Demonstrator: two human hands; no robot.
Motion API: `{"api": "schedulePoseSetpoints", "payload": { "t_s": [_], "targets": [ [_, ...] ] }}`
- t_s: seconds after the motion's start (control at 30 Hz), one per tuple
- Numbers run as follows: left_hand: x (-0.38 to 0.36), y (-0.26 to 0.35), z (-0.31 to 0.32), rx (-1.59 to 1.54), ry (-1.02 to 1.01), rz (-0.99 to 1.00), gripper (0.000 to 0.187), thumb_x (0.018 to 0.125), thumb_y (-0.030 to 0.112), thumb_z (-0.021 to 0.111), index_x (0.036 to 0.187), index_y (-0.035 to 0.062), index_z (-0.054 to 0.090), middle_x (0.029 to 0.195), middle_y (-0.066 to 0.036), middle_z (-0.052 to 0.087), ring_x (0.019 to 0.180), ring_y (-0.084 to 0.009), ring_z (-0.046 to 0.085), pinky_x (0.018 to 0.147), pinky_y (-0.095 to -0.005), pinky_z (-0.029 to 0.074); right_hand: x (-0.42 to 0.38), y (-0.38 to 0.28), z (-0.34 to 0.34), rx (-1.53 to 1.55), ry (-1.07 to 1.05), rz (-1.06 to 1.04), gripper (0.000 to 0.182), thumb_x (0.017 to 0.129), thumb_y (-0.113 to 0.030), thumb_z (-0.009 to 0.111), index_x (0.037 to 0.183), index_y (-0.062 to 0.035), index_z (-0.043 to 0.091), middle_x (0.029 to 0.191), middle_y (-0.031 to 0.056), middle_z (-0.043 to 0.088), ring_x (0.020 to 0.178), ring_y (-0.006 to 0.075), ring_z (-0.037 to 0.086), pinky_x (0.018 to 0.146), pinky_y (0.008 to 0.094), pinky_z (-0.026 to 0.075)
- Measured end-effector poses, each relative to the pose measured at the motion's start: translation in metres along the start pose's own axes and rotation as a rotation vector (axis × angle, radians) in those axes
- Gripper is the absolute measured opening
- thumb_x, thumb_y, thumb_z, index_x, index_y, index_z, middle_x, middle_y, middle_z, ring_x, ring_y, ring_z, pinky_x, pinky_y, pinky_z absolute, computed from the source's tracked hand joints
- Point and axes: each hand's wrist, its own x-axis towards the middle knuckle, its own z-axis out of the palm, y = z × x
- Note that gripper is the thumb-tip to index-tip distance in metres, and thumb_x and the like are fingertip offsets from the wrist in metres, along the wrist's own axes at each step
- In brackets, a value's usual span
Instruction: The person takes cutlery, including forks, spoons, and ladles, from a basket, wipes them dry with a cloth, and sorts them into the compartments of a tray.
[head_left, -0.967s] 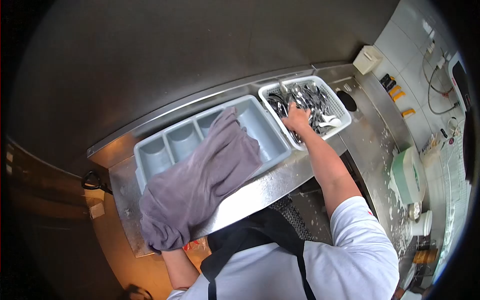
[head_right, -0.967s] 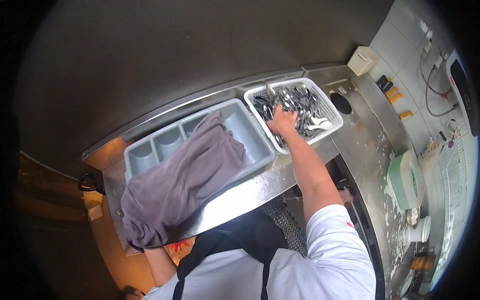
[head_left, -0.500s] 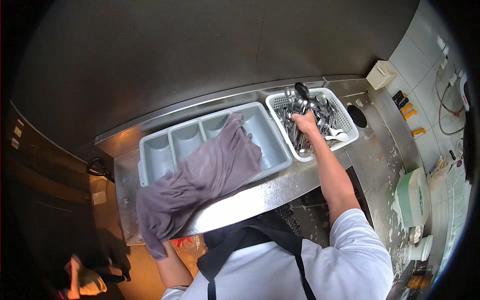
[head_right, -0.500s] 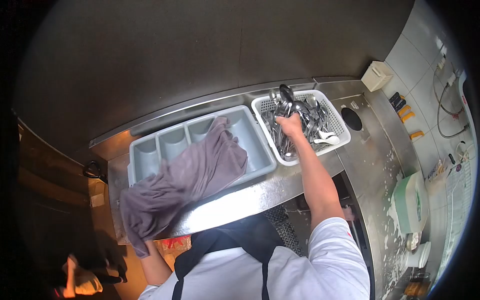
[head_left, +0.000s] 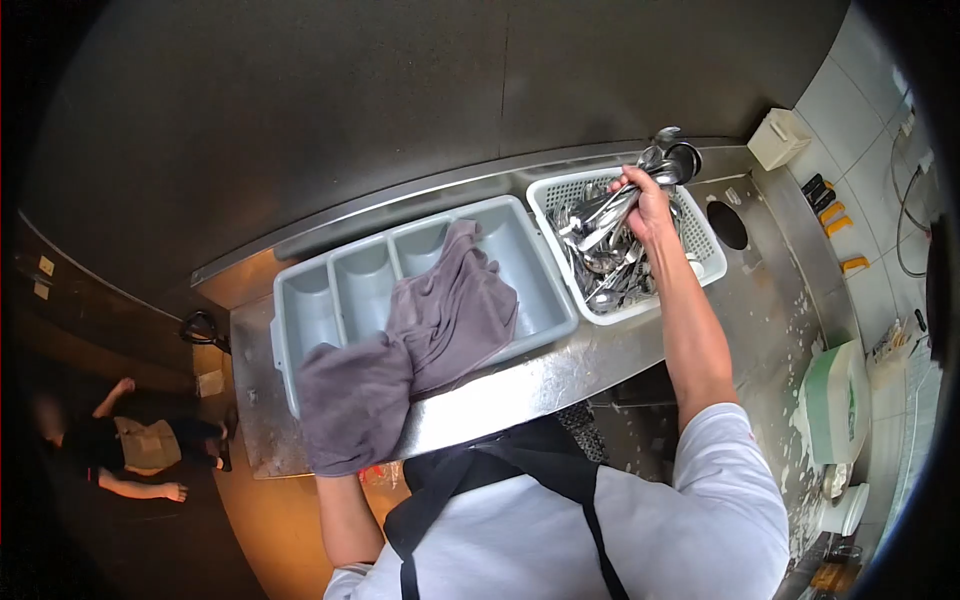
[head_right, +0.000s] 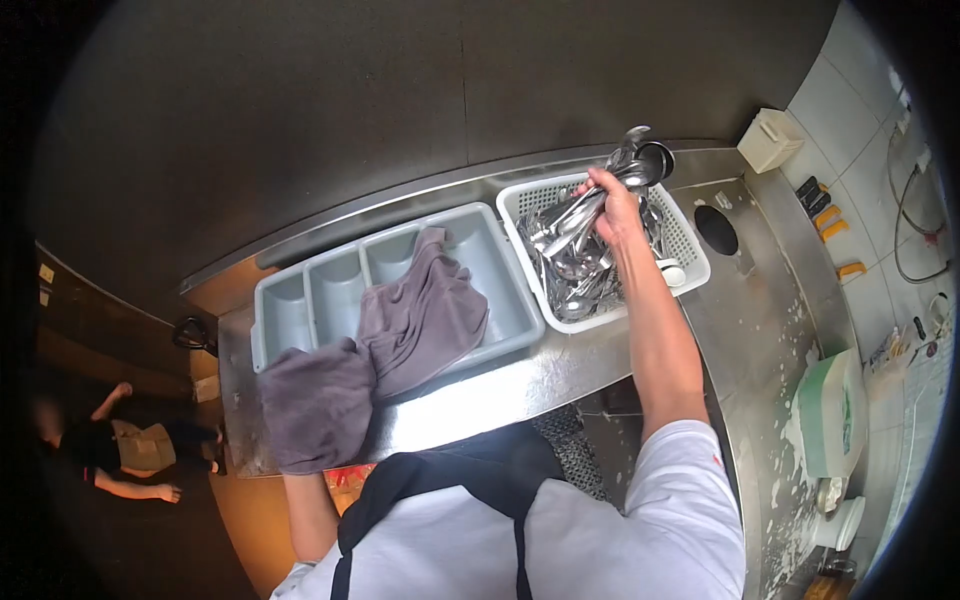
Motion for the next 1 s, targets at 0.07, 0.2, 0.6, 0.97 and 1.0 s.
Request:
{"api": "schedulePoseSetpoints", "payload": {
  "t_s": [0.07,0.2,0.6,0.97,1.0],
  "targets": [
    [0.008,0.004,-0.001,-0.169,0.134,0.198,0.046,0.070,0.037,0.068,0.113,0.0180,0.064,0.100,-0.003,0.061,0.094,-0.0271,0.058,0.083,-0.0395,0.043,-0.005,0.006,-0.005,-0.081,0.032,-0.033,0.012,0.083,-0.007,0.070,0.086,-0.0040,0.059,0.071,0.0059,0.060,0.063,0.0189,0.059,0.061,0.0341,0.054],
    [0.013,0.050,-0.008,0.361,0.232,0.519,0.047,0.068,0.035,0.070,0.110,0.0139,0.065,0.098,-0.003,0.059,0.090,-0.0274,0.056,0.077,-0.0372,0.044,-0.054,0.007,0.025,-0.011,-0.062,-0.045,0.013,0.086,-0.008,0.067,0.093,-0.0032,0.058,0.068,0.0035,0.055,0.062,0.0153,0.057,0.063,0.0343,0.052],
    [0.011,0.045,0.075,-0.190,-0.054,0.390,0.049,0.077,0.031,0.061,0.122,0.0110,0.058,0.115,-0.007,0.055,0.101,-0.0294,0.056,0.081,-0.0417,0.046,-0.259,0.143,0.165,-0.609,-0.389,0.154,0.044,0.077,-0.015,0.084,0.110,-0.0038,0.057,0.085,-0.0001,0.060,0.076,0.0077,0.054,0.067,0.0256,0.046],
    [-0.043,-0.001,0.052,-0.244,-0.012,0.293,0.051,0.086,0.028,0.052,0.132,0.0084,0.051,0.130,-0.011,0.051,0.111,-0.0312,0.056,0.085,-0.0459,0.049,-0.250,0.167,0.170,-0.864,-1.125,0.077,0.093,0.058,-0.046,0.091,0.128,-0.0004,0.050,0.118,0.0163,0.060,0.112,0.0252,0.056,0.100,0.0373,0.041],
    [-0.043,-0.004,0.052,-0.250,-0.009,0.289,0.051,0.087,0.028,0.052,0.133,0.0081,0.050,0.131,-0.011,0.051,0.112,-0.0314,0.055,0.086,-0.0463,0.049,-0.246,0.162,0.174,-0.828,-1.202,0.147,0.096,0.058,-0.048,0.090,0.130,0.0001,0.048,0.120,0.0164,0.059,0.116,0.0265,0.055,0.104,0.0379,0.039]
  ]
}}
